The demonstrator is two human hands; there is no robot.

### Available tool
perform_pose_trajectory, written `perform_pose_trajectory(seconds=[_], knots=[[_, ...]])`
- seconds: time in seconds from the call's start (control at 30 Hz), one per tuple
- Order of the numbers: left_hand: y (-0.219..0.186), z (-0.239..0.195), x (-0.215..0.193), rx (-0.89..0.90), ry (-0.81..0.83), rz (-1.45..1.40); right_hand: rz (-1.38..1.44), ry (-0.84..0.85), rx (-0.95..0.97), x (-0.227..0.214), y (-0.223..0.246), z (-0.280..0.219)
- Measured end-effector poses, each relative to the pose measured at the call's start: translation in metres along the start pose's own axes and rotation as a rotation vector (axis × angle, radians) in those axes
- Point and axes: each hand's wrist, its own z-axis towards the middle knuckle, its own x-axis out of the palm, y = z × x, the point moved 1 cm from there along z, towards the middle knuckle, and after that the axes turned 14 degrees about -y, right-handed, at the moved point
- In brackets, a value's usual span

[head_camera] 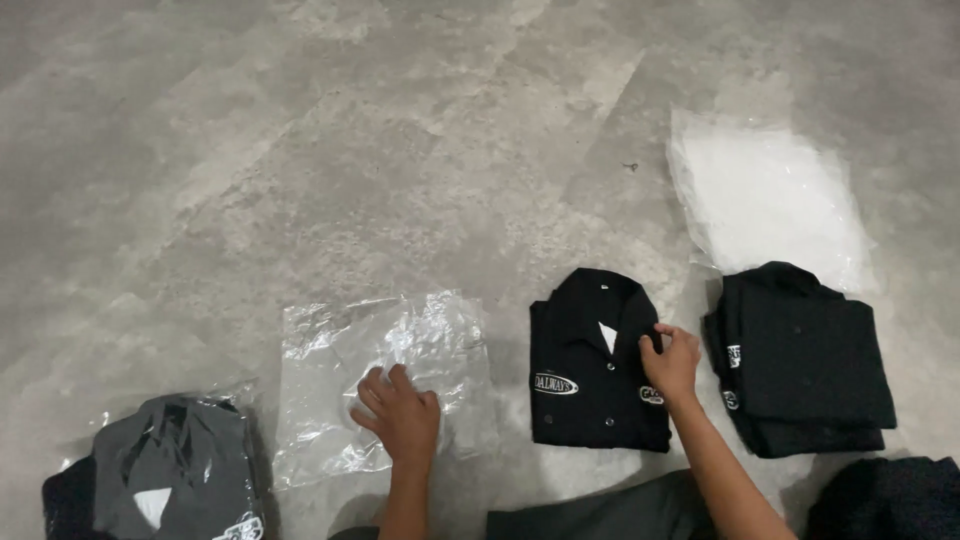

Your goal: The person sits on the floor and folds black polo shirts. They place each folded shirt into a clear plastic bag, smooth the plastic, and seal it. The person repeats this process for multiple shirts, stacking the packaged items on the floor.

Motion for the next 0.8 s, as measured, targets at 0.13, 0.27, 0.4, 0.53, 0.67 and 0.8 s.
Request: perform_pose_trajectory(seconds=[0.13,0.27,0.4,0.53,0.67,0.8], knots=[[-0.062,-0.001,0.007,0.087,0.061,-0.497,0.087,0.257,0.436,-0.025,0.015,0.009],[-0.152,-0.011,0.014,-0.173,0.589,-0.916,0.227,0.304,0.592,-0.033,0.022,0.015],[-0.195,-0.016,0.043,-0.543,0.871,-0.828,0.443,0.482,0.699,-0.042,0.037,0.015],[-0.193,-0.013,0.072,-0.721,1.015,-0.787,0.546,0.539,0.671,-0.052,0.051,0.019],[-0.2,0.036,0.002,-0.651,0.992,-1.033,0.683,0.425,0.396,-0.082,0.093,0.034],[-0.205,0.078,-0.068,-0.543,0.764,-1.249,0.762,0.232,0.143,-0.106,0.12,0.041]])
